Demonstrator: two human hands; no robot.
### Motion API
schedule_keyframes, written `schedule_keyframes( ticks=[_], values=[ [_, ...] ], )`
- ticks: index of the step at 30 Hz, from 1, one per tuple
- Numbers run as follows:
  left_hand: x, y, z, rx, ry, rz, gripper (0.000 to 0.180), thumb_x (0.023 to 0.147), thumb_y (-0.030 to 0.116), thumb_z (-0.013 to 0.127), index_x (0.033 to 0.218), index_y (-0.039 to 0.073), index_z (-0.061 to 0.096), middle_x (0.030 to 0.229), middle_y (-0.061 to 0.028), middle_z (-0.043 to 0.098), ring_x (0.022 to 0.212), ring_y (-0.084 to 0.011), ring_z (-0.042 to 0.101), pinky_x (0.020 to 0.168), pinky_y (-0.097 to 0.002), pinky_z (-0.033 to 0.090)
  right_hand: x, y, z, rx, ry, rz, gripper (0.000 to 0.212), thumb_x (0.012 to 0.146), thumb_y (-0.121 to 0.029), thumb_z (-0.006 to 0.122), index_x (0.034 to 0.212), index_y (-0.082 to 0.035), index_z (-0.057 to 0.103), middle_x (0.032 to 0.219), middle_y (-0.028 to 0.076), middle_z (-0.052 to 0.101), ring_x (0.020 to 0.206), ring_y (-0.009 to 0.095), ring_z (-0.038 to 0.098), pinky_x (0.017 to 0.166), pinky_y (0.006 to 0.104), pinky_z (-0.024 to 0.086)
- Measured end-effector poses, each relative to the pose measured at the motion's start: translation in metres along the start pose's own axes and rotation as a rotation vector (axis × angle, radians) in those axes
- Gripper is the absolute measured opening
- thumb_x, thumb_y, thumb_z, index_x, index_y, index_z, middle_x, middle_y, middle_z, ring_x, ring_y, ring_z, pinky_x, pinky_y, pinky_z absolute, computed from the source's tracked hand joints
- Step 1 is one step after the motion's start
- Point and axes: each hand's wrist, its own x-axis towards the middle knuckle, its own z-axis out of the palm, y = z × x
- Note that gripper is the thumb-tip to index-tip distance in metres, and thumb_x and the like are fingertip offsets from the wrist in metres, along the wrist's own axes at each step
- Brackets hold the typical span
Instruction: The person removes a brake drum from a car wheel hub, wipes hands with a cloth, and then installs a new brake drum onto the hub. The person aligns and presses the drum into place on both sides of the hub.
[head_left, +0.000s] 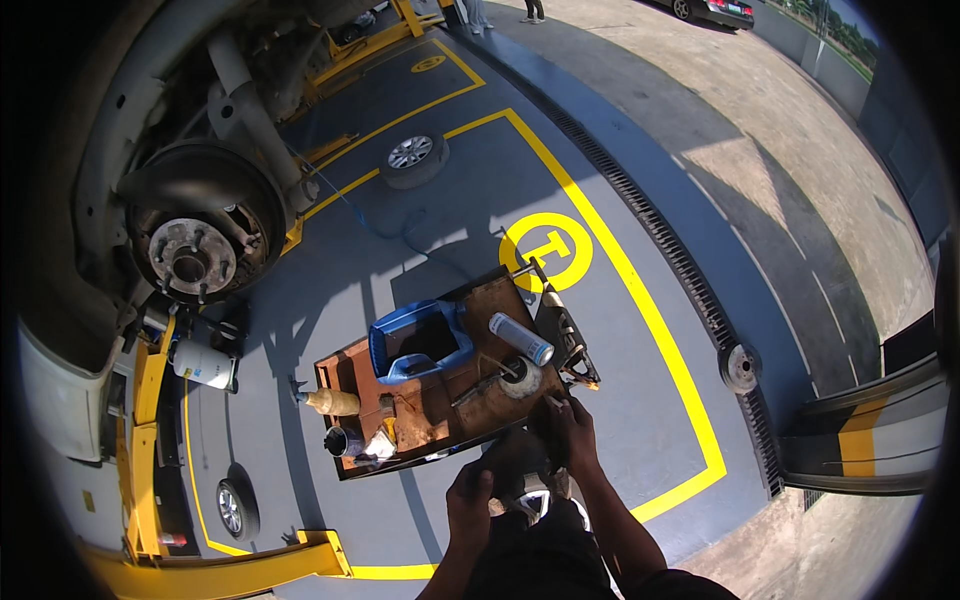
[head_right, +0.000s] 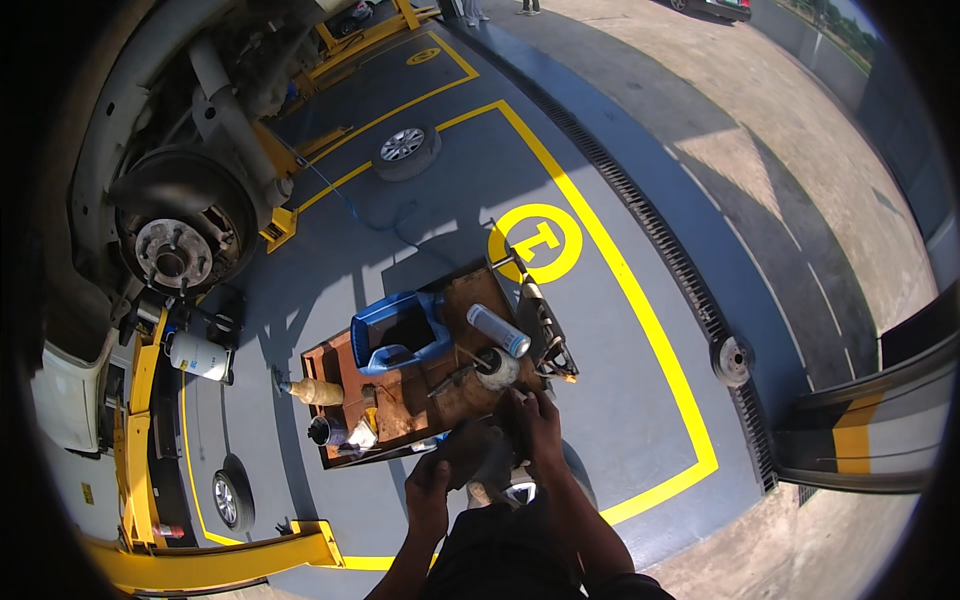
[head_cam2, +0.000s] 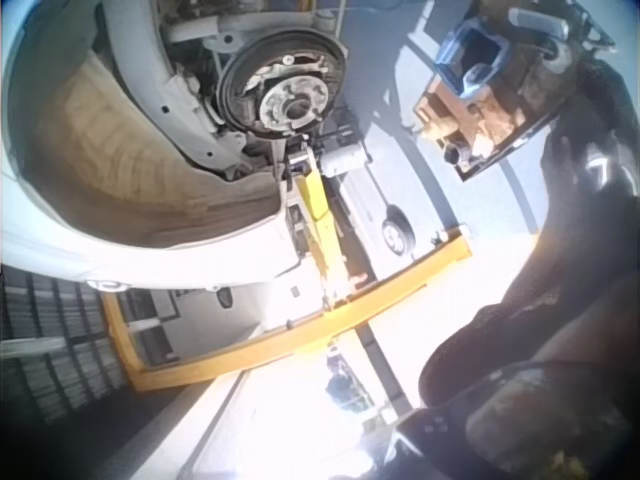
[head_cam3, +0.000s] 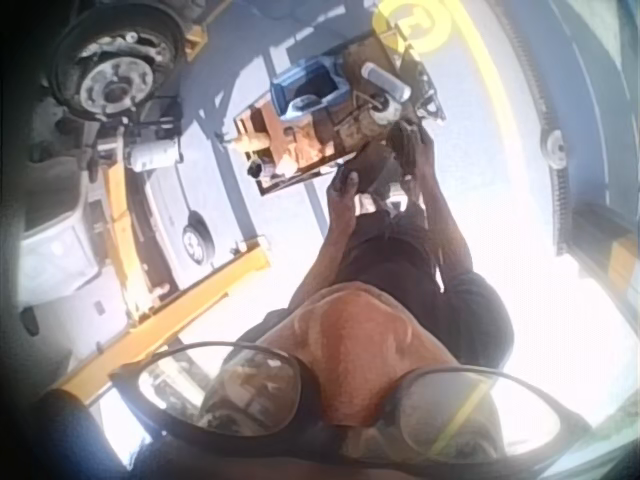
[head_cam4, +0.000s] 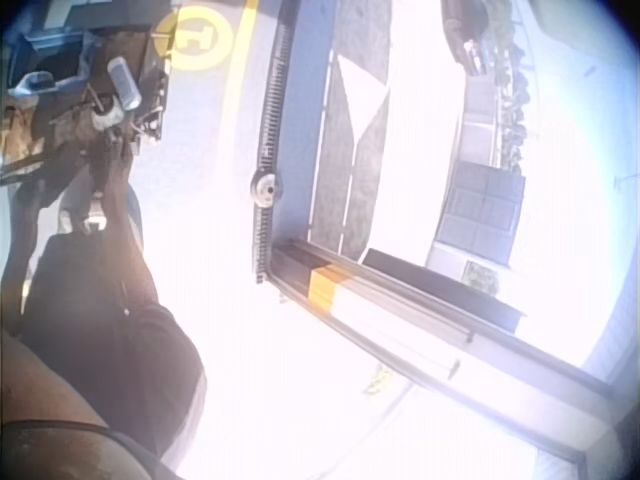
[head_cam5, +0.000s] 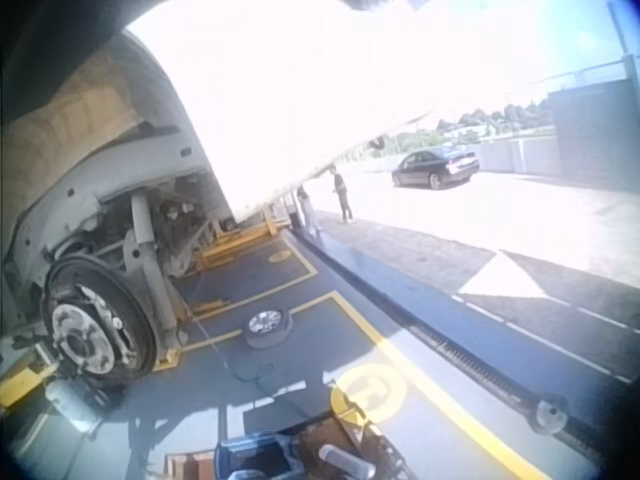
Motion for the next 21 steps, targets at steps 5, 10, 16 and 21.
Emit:
schedule_keyframes(
  ticks=[5,10,16,21],
  values=[
    [0.013,0.005,0.005,-0.322,0.086,-0.045,0.030,0.106,0.015,0.070,0.127,-0.006,0.067,0.118,-0.0125,0.074,0.111,-0.0207,0.069,0.104,-0.0358,0.053,-0.028,-0.023,0.004,0.449,-0.404,0.267,0.065,0.109,-0.041,0.068,0.159,-0.004,0.048,0.136,0.014,0.068,0.124,0.024,0.067,0.106,0.0409,0.056],
    [0.011,-0.002,0.006,-0.486,0.071,-0.176,0.026,0.105,0.013,0.072,0.122,-0.005,0.067,0.115,-0.0118,0.073,0.106,-0.0201,0.069,0.104,-0.0367,0.054,-0.061,-0.019,0.028,-0.270,-0.490,-0.082,0.073,0.098,-0.026,0.083,0.156,0.002,0.049,0.134,0.016,0.071,0.123,0.021,0.067,0.109,0.0386,0.053],
    [0.007,-0.010,0.007,-0.380,0.183,-0.059,0.021,0.104,0.013,0.073,0.116,-0.001,0.064,0.109,-0.0076,0.069,0.102,-0.0171,0.065,0.096,-0.0338,0.050,-0.042,-0.005,0.028,0.034,-0.179,-0.035,0.060,0.103,-0.033,0.077,0.149,-0.002,0.053,0.116,0.010,0.075,0.107,0.020,0.072,0.098,0.0350,0.057],
    [0.007,-0.005,0.011,-0.451,0.286,0.196,0.020,0.104,0.013,0.072,0.117,0.002,0.062,0.106,-0.0057,0.066,0.101,-0.0161,0.063,0.094,-0.0339,0.051,-0.048,-0.014,0.020,0.302,-0.269,0.098,0.073,0.105,-0.047,0.070,0.159,-0.005,0.043,0.123,0.011,0.072,0.116,0.024,0.069,0.105,0.0384,0.054]
  ],
)
